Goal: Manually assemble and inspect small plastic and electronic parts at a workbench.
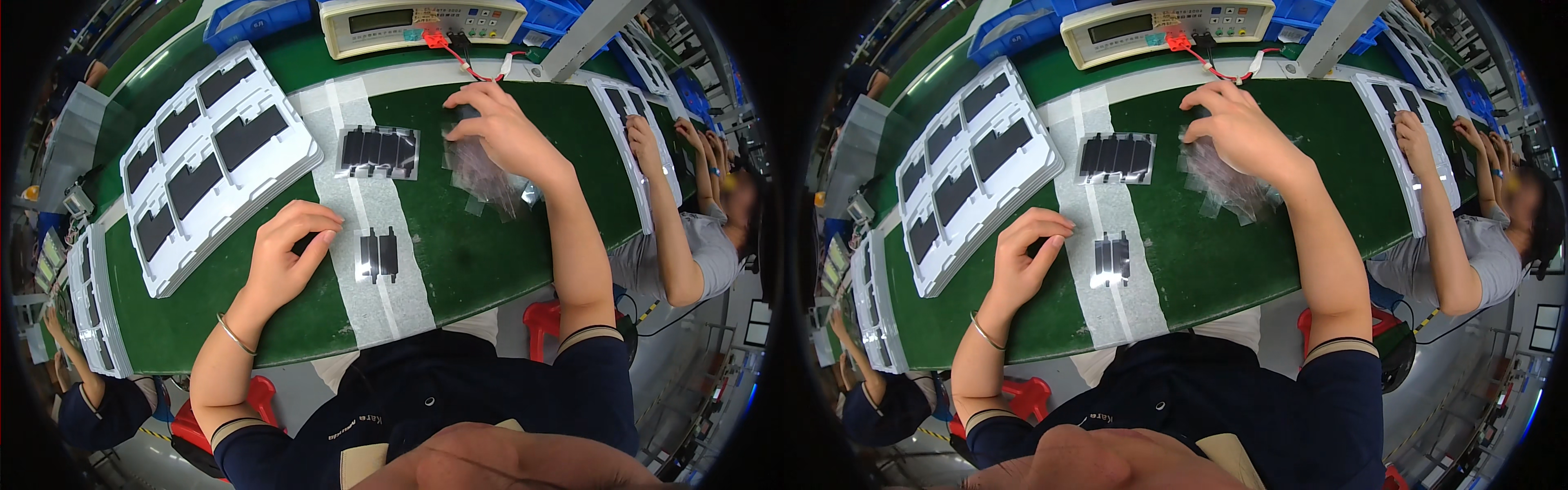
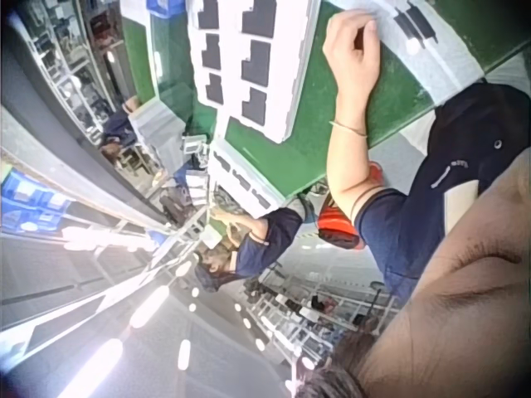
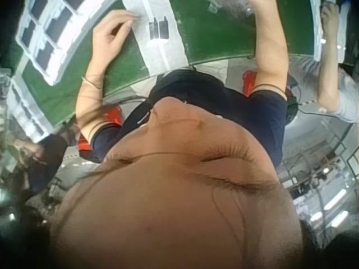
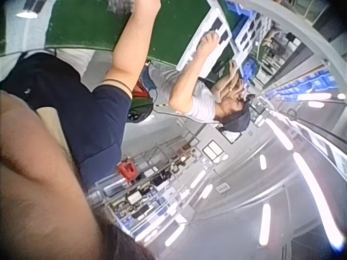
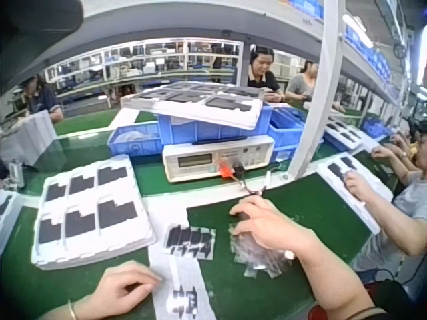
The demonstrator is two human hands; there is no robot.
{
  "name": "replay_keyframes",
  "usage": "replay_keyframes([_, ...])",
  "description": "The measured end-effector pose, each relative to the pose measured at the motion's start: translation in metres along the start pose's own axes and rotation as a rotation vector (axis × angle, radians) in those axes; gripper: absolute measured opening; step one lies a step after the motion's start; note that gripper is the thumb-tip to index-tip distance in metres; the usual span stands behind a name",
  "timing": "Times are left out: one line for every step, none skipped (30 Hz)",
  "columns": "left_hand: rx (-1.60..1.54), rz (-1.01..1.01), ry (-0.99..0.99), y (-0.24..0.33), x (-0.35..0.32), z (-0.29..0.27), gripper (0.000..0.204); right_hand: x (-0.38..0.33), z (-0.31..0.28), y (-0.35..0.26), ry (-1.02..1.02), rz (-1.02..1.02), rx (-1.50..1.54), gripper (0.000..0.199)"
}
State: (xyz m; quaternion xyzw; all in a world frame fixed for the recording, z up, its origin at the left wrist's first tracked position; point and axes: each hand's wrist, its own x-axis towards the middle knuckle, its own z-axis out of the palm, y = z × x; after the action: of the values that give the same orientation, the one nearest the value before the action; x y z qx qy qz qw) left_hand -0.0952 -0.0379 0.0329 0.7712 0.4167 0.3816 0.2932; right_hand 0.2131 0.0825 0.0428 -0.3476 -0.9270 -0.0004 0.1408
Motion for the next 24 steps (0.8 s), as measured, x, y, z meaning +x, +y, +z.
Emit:
replay_keyframes([0.001,0.006,-0.002,-0.001,0.000,0.000,0.005,0.001,-0.002,0.002,0.010,0.005,0.017,0.037])
replay_keyframes([0.002,0.012,-0.004,-0.001,0.000,-0.001,0.005,0.002,-0.003,0.004,0.019,0.010,0.035,0.035])
replay_keyframes([-0.004,0.004,-0.003,-0.001,0.000,0.000,0.005,0.003,-0.004,0.004,0.029,0.015,0.053,0.034])
replay_keyframes([-0.012,-0.003,-0.002,0.001,0.000,0.000,0.005,0.003,-0.003,0.003,0.058,0.023,0.078,0.032])
replay_keyframes([-0.020,-0.010,-0.001,0.002,0.001,0.000,0.006,0.003,-0.001,0.001,0.087,0.031,0.103,0.031])
replay_keyframes([-0.015,0.001,-0.002,0.002,0.001,0.000,0.006,0.003,0.001,0.000,0.116,0.039,0.128,0.030])
replay_keyframes([-0.009,0.011,-0.003,0.001,0.002,0.000,0.005,0.004,-0.001,0.000,0.057,0.091,0.211,0.029])
replay_keyframes([-0.003,0.020,-0.004,0.001,0.002,0.000,0.005,0.005,-0.006,-0.001,-0.004,0.143,0.293,0.029])
replay_keyframes([0.023,0.025,0.020,0.000,0.002,-0.001,0.005,0.007,-0.009,-0.001,-0.064,0.195,0.376,0.028])
replay_keyframes([0.050,0.031,0.042,0.001,0.002,-0.004,0.006,0.007,-0.011,0.001,-0.028,0.262,0.396,0.028])
replay_keyframes([0.076,0.037,0.065,0.002,0.003,-0.007,0.006,0.008,-0.013,0.005,0.009,0.329,0.416,0.028])
replay_keyframes([0.113,0.048,0.102,0.003,0.003,-0.012,0.005,0.008,-0.015,0.011,0.045,0.394,0.435,0.028])
replay_keyframes([0.157,0.052,0.139,0.004,0.004,-0.022,0.006,0.005,-0.013,0.020,0.143,0.351,0.373,0.027])
replay_keyframes([0.208,0.052,0.179,0.004,0.004,-0.035,0.006,0.003,-0.014,0.024,0.152,0.346,0.320,0.026])
replay_keyframes([0.248,0.040,0.175,0.005,0.005,-0.049,0.007,0.001,-0.015,0.026,0.161,0.338,0.267,0.026])
replay_keyframes([0.303,0.021,0.172,0.008,0.005,-0.067,0.008,0.002,-0.013,0.027,0.177,0.322,0.227,0.026])
replay_keyframes([0.392,-0.022,0.186,0.011,0.002,-0.085,0.012,0.003,-0.012,0.023,0.162,0.325,0.236,0.027])
replay_keyframes([0.423,-0.057,0.234,0.009,-0.001,-0.100,0.013,0.001,-0.010,0.020,0.153,0.324,0.219,0.027])
replay_keyframes([0.450,-0.153,0.293,0.005,-0.009,-0.117,0.014,0.002,-0.005,0.018,0.150,0.312,0.210,0.027])
replay_keyframes([0.476,-0.249,0.353,0.000,-0.019,-0.134,0.015,0.002,-0.002,0.015,0.147,0.302,0.201,0.027])
replay_keyframes([0.621,-0.310,0.459,-0.008,-0.027,-0.149,0.016,0.003,0.000,0.011,0.149,0.265,0.161,0.031])
replay_keyframes([0.768,-0.370,0.563,-0.018,-0.037,-0.164,0.017,0.004,0.003,0.008,0.152,0.227,0.122,0.034])
replay_keyframes([0.876,-0.482,0.575,-0.025,-0.044,-0.176,0.019,0.003,0.006,0.008,0.124,0.237,0.123,0.039])
replay_keyframes([0.856,-0.525,0.575,-0.031,-0.052,-0.186,0.021,0.004,0.006,0.004,0.112,0.247,0.125,0.037])
